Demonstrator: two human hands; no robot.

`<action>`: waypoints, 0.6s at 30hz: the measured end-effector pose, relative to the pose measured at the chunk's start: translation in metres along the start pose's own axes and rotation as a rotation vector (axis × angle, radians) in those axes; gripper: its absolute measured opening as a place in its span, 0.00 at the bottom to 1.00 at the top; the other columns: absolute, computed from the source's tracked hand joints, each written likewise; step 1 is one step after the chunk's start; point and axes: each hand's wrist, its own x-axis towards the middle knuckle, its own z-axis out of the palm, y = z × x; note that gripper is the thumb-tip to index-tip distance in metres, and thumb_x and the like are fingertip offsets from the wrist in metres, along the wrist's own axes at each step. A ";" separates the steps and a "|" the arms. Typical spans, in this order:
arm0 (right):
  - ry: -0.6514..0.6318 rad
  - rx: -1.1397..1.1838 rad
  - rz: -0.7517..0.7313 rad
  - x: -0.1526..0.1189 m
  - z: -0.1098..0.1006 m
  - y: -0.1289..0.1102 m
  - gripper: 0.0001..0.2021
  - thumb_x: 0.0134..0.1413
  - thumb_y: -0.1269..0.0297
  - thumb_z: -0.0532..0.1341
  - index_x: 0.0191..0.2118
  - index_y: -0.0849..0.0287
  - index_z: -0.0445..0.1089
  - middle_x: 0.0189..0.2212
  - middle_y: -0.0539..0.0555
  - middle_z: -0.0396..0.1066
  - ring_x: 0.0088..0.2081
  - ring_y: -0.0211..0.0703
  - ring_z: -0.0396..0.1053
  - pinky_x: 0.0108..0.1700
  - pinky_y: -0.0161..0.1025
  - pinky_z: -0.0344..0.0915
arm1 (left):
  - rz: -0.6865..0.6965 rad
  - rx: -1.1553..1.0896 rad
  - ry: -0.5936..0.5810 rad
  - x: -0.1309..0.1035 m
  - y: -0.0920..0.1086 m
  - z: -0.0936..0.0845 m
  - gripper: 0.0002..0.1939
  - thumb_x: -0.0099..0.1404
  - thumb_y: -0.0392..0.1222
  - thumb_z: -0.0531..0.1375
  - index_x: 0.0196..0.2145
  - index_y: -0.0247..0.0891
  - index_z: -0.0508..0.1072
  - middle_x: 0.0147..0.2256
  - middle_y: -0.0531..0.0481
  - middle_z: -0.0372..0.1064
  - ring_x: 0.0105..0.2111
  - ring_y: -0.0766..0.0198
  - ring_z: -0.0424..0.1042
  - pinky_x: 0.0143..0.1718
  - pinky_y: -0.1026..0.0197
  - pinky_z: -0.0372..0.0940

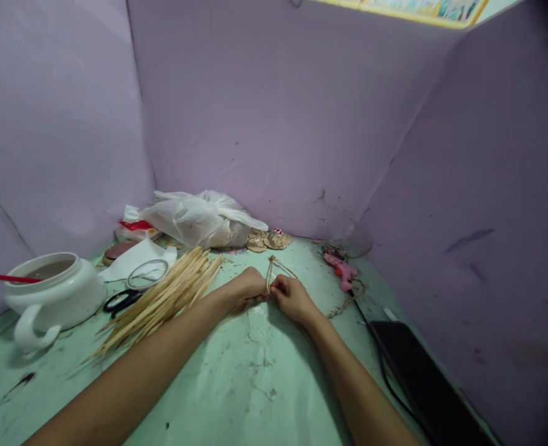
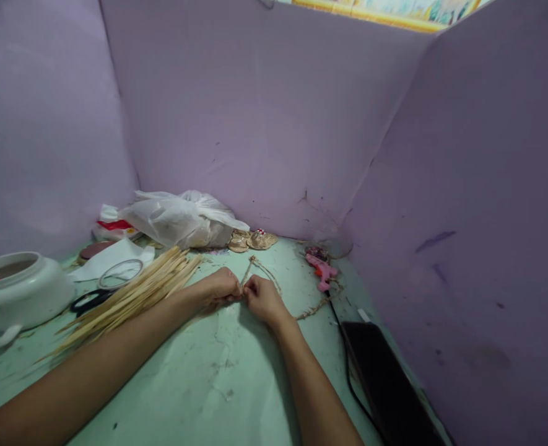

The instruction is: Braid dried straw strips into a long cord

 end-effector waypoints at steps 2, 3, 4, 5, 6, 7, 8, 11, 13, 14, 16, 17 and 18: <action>0.011 -0.197 -0.057 -0.003 -0.001 -0.004 0.05 0.44 0.71 0.52 0.26 0.63 0.65 0.21 0.50 0.66 0.24 0.33 0.59 0.26 0.29 0.52 | 0.010 -0.018 0.050 0.002 -0.003 0.004 0.11 0.40 0.33 0.59 0.12 0.34 0.58 0.08 0.58 0.48 0.10 0.75 0.48 0.12 0.69 0.41; 0.005 -0.269 -0.063 -0.004 -0.002 -0.007 0.06 0.45 0.71 0.52 0.26 0.63 0.66 0.21 0.51 0.67 0.24 0.33 0.59 0.26 0.30 0.51 | 0.014 -0.010 0.072 0.003 -0.004 0.005 0.10 0.39 0.32 0.59 0.12 0.34 0.57 0.08 0.59 0.47 0.10 0.75 0.47 0.12 0.69 0.40; -0.005 -0.328 -0.060 -0.005 -0.004 -0.010 0.07 0.45 0.70 0.52 0.27 0.63 0.67 0.22 0.52 0.68 0.24 0.34 0.60 0.26 0.30 0.51 | 0.019 0.002 0.089 0.003 -0.005 0.007 0.10 0.38 0.31 0.58 0.12 0.34 0.57 0.07 0.59 0.46 0.10 0.76 0.46 0.12 0.68 0.39; -0.016 -0.384 -0.050 -0.006 -0.005 -0.013 0.08 0.45 0.70 0.51 0.27 0.63 0.68 0.22 0.53 0.69 0.24 0.34 0.61 0.26 0.30 0.51 | 0.026 0.019 0.102 0.003 -0.005 0.008 0.10 0.38 0.31 0.57 0.12 0.35 0.56 0.07 0.60 0.45 0.10 0.75 0.46 0.12 0.68 0.37; -0.022 -0.438 -0.033 -0.007 -0.007 -0.017 0.09 0.45 0.69 0.52 0.27 0.62 0.68 0.23 0.54 0.70 0.25 0.35 0.62 0.27 0.31 0.51 | 0.036 0.031 0.109 0.003 -0.005 0.008 0.09 0.38 0.31 0.57 0.12 0.35 0.56 0.07 0.60 0.44 0.10 0.75 0.45 0.12 0.68 0.36; -0.024 -0.490 -0.004 -0.007 -0.008 -0.020 0.09 0.44 0.69 0.52 0.28 0.62 0.69 0.24 0.55 0.70 0.26 0.37 0.63 0.27 0.31 0.51 | 0.051 0.036 0.112 0.002 -0.005 0.009 0.08 0.38 0.30 0.56 0.12 0.35 0.56 0.07 0.60 0.43 0.10 0.75 0.45 0.12 0.68 0.36; -0.024 -0.536 0.034 -0.007 -0.010 -0.024 0.10 0.44 0.68 0.52 0.28 0.62 0.70 0.25 0.56 0.71 0.27 0.38 0.64 0.27 0.32 0.52 | 0.063 0.038 0.111 0.002 -0.004 0.009 0.08 0.38 0.30 0.55 0.12 0.35 0.57 0.07 0.60 0.43 0.10 0.75 0.45 0.12 0.68 0.36; -0.027 -0.617 0.160 -0.008 -0.012 -0.036 0.11 0.41 0.68 0.53 0.28 0.62 0.72 0.27 0.60 0.72 0.29 0.42 0.66 0.27 0.33 0.52 | 0.051 0.063 0.108 0.000 0.000 0.011 0.07 0.39 0.29 0.54 0.12 0.34 0.57 0.07 0.59 0.44 0.10 0.74 0.45 0.12 0.67 0.36; -0.043 -0.639 0.213 -0.010 -0.012 -0.043 0.11 0.40 0.68 0.54 0.27 0.62 0.72 0.27 0.61 0.72 0.29 0.44 0.67 0.25 0.34 0.51 | 0.011 0.071 0.103 -0.001 0.003 0.011 0.07 0.39 0.30 0.54 0.12 0.35 0.57 0.07 0.58 0.45 0.10 0.74 0.46 0.12 0.67 0.37; -0.050 -0.653 0.230 -0.011 -0.011 -0.047 0.11 0.39 0.68 0.54 0.27 0.62 0.73 0.27 0.61 0.72 0.29 0.44 0.67 0.25 0.34 0.51 | -0.011 0.057 0.093 -0.002 0.003 0.012 0.08 0.40 0.30 0.54 0.11 0.35 0.56 0.06 0.57 0.45 0.10 0.73 0.47 0.12 0.67 0.37; -0.044 -0.694 0.242 -0.014 -0.008 -0.054 0.10 0.39 0.68 0.55 0.28 0.62 0.73 0.27 0.61 0.72 0.29 0.46 0.68 0.25 0.34 0.52 | -0.057 0.005 0.065 -0.002 0.004 0.011 0.08 0.41 0.31 0.53 0.11 0.36 0.56 0.06 0.57 0.47 0.10 0.73 0.47 0.12 0.67 0.38; -0.032 -0.720 0.238 -0.015 -0.005 -0.057 0.11 0.39 0.67 0.55 0.29 0.62 0.73 0.28 0.62 0.72 0.30 0.47 0.68 0.26 0.35 0.53 | -0.087 -0.025 0.049 -0.001 0.003 0.011 0.08 0.41 0.32 0.53 0.11 0.36 0.55 0.06 0.56 0.47 0.09 0.73 0.47 0.12 0.67 0.38; -0.020 -0.746 0.228 -0.017 -0.001 -0.060 0.11 0.40 0.67 0.55 0.30 0.63 0.73 0.28 0.62 0.72 0.31 0.47 0.68 0.27 0.35 0.54 | -0.114 -0.053 0.035 0.000 0.002 0.011 0.08 0.42 0.32 0.53 0.11 0.36 0.55 0.06 0.56 0.47 0.09 0.73 0.47 0.12 0.67 0.38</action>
